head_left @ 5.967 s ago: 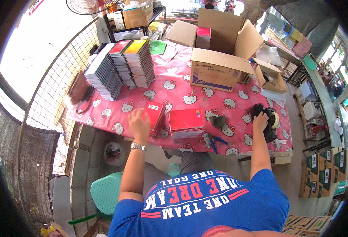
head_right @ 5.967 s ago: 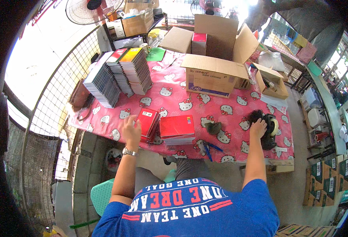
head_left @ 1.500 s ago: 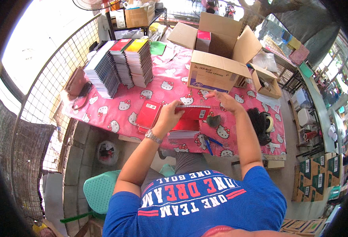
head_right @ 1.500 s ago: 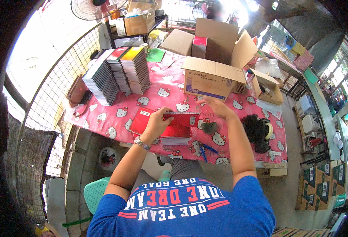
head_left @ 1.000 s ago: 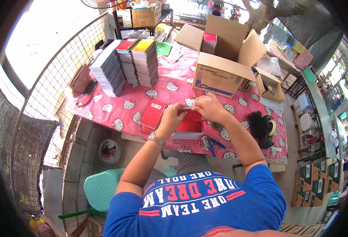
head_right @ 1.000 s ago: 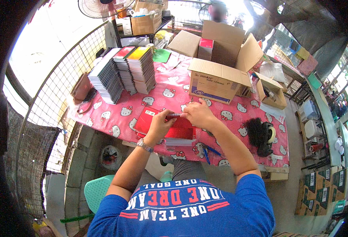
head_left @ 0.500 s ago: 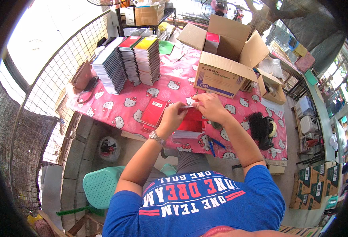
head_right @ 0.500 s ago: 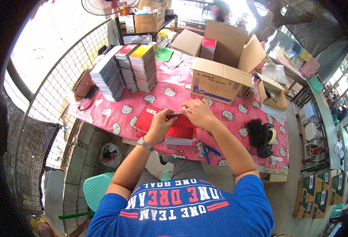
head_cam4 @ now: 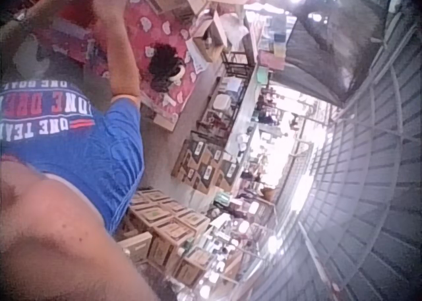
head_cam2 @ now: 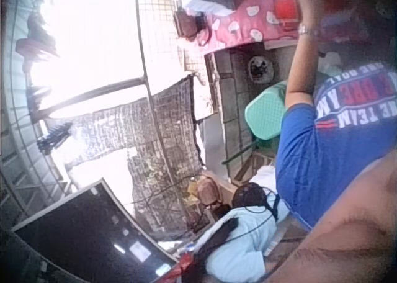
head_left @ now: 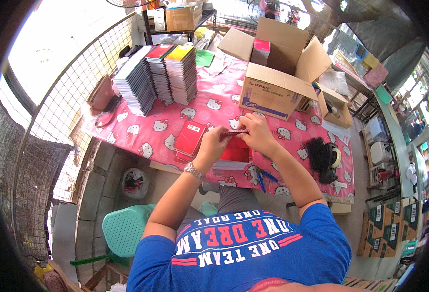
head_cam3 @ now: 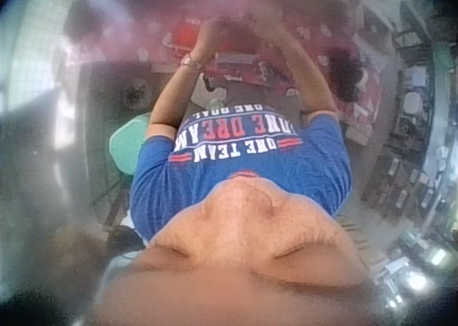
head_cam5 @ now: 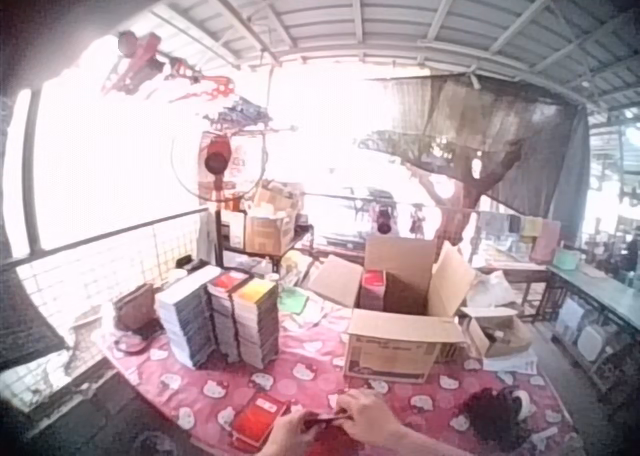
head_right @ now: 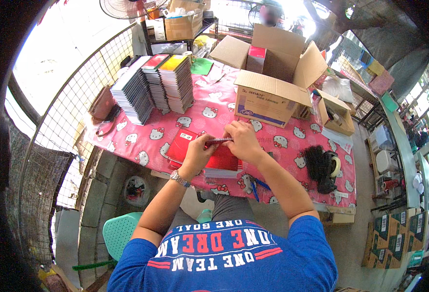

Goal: The person inserts a metal spiral coil through the pre-punched holes of small red notebooks by hand, then uses pliers to adjust the end of the coil.

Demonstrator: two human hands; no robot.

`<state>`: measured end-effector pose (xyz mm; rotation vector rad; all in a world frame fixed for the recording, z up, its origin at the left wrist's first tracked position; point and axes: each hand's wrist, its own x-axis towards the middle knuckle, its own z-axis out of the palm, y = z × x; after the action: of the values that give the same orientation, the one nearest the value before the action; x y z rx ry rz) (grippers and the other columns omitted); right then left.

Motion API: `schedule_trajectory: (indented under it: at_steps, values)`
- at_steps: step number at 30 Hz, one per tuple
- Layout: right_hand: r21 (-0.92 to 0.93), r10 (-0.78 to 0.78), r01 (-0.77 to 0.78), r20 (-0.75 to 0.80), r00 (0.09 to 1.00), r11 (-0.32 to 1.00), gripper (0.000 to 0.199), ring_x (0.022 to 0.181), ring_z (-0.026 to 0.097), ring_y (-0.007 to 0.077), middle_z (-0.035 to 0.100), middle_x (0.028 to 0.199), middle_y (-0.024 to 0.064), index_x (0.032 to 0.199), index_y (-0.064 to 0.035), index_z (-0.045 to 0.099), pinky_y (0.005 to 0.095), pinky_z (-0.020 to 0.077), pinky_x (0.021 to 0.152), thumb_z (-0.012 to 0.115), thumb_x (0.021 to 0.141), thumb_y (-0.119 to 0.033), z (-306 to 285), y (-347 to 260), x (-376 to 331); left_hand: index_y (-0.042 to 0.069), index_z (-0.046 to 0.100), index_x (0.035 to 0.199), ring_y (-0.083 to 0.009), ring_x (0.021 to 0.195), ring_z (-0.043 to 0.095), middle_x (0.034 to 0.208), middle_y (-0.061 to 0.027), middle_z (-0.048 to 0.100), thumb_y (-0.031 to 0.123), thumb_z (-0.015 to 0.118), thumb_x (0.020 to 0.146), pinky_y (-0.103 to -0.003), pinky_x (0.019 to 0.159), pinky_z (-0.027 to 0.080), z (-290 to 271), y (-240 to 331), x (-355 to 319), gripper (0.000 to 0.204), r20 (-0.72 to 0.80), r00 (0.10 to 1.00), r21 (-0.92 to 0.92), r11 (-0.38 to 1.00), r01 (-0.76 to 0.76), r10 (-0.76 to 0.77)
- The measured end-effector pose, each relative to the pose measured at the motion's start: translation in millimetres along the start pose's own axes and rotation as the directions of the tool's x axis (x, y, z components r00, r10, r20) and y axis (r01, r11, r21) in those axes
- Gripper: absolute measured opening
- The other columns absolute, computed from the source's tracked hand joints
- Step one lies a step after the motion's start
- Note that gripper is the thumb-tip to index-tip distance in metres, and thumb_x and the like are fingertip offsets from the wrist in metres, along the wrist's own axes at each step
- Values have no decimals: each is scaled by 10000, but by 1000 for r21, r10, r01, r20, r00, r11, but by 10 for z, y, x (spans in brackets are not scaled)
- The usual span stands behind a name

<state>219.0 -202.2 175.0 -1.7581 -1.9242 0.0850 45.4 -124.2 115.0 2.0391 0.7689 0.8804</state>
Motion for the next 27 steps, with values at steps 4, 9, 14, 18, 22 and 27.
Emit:
schedule_trajectory:
  at_steps: [4, 9, 14, 18, 22, 27]
  values:
    - [-75, -63, 61, -24, 998, 995, 168, 1008, 600, 320, 647, 972, 108, 979, -92, 670, 446, 433, 892, 668, 873, -221, -34, 44, -7, -8, 653, 1045, -200, 826, 691, 904, -144, 709, 81, 706, 861, -325, 718, 525, 17, 16, -16, 212, 2, 999, -61, 997, 50, -50]
    - [-142, -86, 167, 454, 887, 976, 369, 979, 661, 347, 710, 1010, 173, 1107, -38, 688, 451, 489, 899, 628, 894, -334, -359, -184, 292, -2, 629, 1079, -174, 810, 678, 891, -137, 708, 59, 729, 847, -308, 701, 526, 35, -15, -82, 260, -68, 998, -114, 993, 10, -18]
    - [112, -158, 125, 384, 910, 986, 472, 928, 686, 353, 719, 942, 179, 1085, -15, 688, 440, 531, 833, 715, 774, -369, -416, 66, 395, 6, 609, 1111, -143, 798, 667, 873, -119, 706, 29, 739, 834, -295, 713, 538, 65, 60, -104, 307, -98, 995, -126, 991, -36, 24]
    - [-140, 26, 95, 683, 730, 986, 425, 916, 700, 334, 722, 956, 184, 1010, -45, 723, 430, 539, 865, 659, 749, -375, -272, -134, 483, 13, 592, 1101, -127, 736, 642, 823, -99, 680, 33, 745, 830, -285, 675, 521, 68, -56, -113, 312, -166, 986, -154, 987, -40, 14]
    - [-95, -36, 85, 430, 902, 992, 414, 848, 693, 346, 721, 892, 170, 949, -62, 744, 410, 522, 870, 678, 737, -411, -219, -41, 349, 24, 592, 1081, -103, 656, 571, 771, -64, 627, 45, 718, 872, -287, 621, 497, 10, -13, -134, 245, -159, 986, -89, 994, -66, 51]
    - [458, 475, -254, -472, 742, 852, 213, 806, 686, 334, 719, 875, 157, 998, -62, 728, 377, 523, 789, 612, 891, -205, -270, 328, -369, -10, 601, 1033, -104, 612, 533, 725, -54, 567, 134, 694, 930, -294, 577, 503, -63, -79, -99, 200, -46, 997, -195, 980, 46, -56]
